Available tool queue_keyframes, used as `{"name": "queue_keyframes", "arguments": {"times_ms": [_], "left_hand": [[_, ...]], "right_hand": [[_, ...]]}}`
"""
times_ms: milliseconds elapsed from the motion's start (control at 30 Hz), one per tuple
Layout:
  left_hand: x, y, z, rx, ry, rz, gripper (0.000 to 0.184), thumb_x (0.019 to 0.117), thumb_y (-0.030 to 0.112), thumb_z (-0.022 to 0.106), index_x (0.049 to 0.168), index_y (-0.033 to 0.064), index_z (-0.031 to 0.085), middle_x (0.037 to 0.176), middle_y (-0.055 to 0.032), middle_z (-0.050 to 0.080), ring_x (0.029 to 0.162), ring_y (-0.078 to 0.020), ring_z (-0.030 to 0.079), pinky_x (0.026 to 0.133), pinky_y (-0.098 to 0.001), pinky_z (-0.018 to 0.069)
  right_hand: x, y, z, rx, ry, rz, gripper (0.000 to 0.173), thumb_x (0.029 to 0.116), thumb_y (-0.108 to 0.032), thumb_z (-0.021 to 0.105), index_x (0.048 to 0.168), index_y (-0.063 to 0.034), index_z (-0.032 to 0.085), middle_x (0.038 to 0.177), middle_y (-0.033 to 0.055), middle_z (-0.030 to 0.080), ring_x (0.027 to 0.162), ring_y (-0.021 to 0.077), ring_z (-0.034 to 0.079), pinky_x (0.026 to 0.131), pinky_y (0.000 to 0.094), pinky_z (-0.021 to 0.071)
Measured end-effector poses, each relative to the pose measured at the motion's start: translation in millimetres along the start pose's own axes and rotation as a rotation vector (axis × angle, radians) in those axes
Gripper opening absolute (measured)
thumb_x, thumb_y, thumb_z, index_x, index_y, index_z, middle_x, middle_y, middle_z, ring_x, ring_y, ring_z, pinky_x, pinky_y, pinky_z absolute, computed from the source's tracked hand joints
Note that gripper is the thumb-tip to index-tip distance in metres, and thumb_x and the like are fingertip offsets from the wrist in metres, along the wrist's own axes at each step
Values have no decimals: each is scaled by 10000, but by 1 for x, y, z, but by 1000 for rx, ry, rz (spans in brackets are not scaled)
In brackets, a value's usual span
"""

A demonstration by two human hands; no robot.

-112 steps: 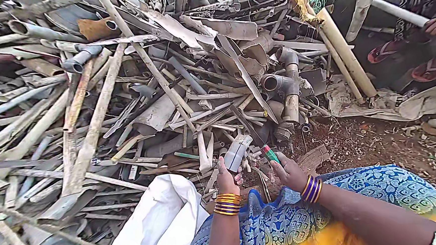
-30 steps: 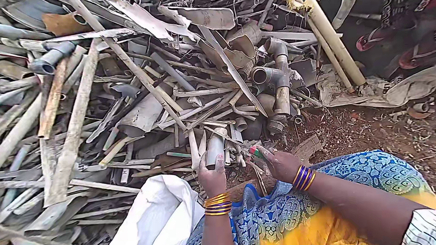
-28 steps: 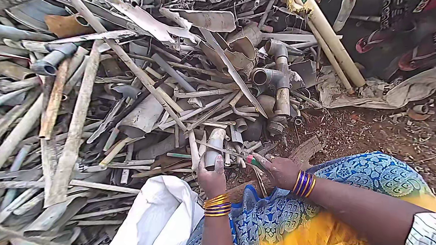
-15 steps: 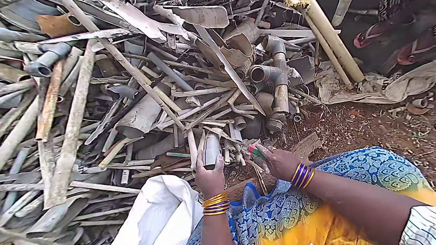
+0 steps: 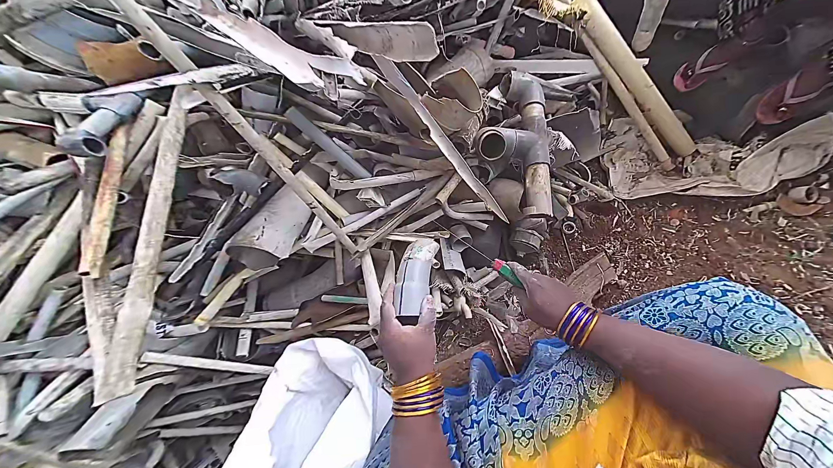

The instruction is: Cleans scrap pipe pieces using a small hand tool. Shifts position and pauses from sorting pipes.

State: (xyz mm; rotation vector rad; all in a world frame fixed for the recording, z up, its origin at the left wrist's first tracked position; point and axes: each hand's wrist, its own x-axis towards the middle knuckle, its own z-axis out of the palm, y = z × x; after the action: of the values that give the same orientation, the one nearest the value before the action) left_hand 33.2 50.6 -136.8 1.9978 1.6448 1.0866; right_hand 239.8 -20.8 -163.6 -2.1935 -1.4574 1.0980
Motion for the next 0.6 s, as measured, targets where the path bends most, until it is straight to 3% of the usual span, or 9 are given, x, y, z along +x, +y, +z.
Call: {"name": "queue_keyframes", "arguments": {"times_ms": [100,133,233,267,333,400,467,533,600], "left_hand": [[1,-1,-6,-17,-151,-25,675,855,239,769,1422,-46,540,1283,-280,657,1192,-406,644,1018,-579,473],[1,-3,-7,-72,-223,-58,664,842,239,772,1398,-46,549,1255,-259,670,1174,-359,652,1012,-551,483],[-3,-15,2,-420,-357,-144,627,819,226,703,1336,-85,532,1166,-110,683,1039,-43,661,935,-233,535],[-5,-16,7,-572,-350,-198,595,846,184,659,1335,-111,494,1147,-89,665,1007,-8,658,908,-189,543],[-7,-15,19,-812,-234,-371,459,981,166,502,1354,-99,458,1142,-92,629,992,-53,653,886,-231,557],[-5,-10,31,-1018,-89,-589,411,1118,284,350,1370,-13,481,1178,-118,618,1029,-152,644,885,-342,559],[-3,-1,37,-1163,-33,-747,449,1127,419,282,1336,89,504,1142,-73,628,1022,-150,644,853,-362,558],[-4,1,38,-1248,-49,-780,475,1123,460,253,1252,103,539,975,-63,659,865,-153,680,751,-358,594],[-4,-1,39,-1283,-107,-756,528,1126,466,219,1133,69,567,787,-85,669,667,-181,687,599,-342,602]], "right_hand": [[-5,3,8,221,83,-165,496,1094,-235,451,1537,-21,386,1280,262,636,1173,389,643,1022,547,480],[-4,6,12,333,111,-237,475,1079,-226,459,1485,19,426,1230,256,641,1107,352,652,983,510,495],[-3,8,17,754,91,-342,422,1000,-184,499,1365,26,472,1069,95,603,852,92,598,751,262,505],[-5,5,17,915,20,-331,387,985,-133,500,1344,6,459,1033,48,597,797,47,603,697,218,517],[-12,0,14,1147,-146,-282,344,991,-42,458,1333,-24,436,976,18,601,737,57,630,662,222,556],[-14,1,17,1207,-301,-289,383,949,-24,440,1332,-45,445,955,13,623,722,86,640,663,255,570],[-15,5,22,1192,-412,-347,404,874,-21,461,1275,-64,483,945,-3,652,728,84,653,667,252,574],[-15,9,27,1129,-417,-445,395,851,-85,489,1245,-85,501,934,-43,657,747,55,647,682,231,561],[-14,11,29,985,-291,-505,290,970,-292,471,1181,-99,524,842,-94,621,680,15,609,633,196,538]]}}
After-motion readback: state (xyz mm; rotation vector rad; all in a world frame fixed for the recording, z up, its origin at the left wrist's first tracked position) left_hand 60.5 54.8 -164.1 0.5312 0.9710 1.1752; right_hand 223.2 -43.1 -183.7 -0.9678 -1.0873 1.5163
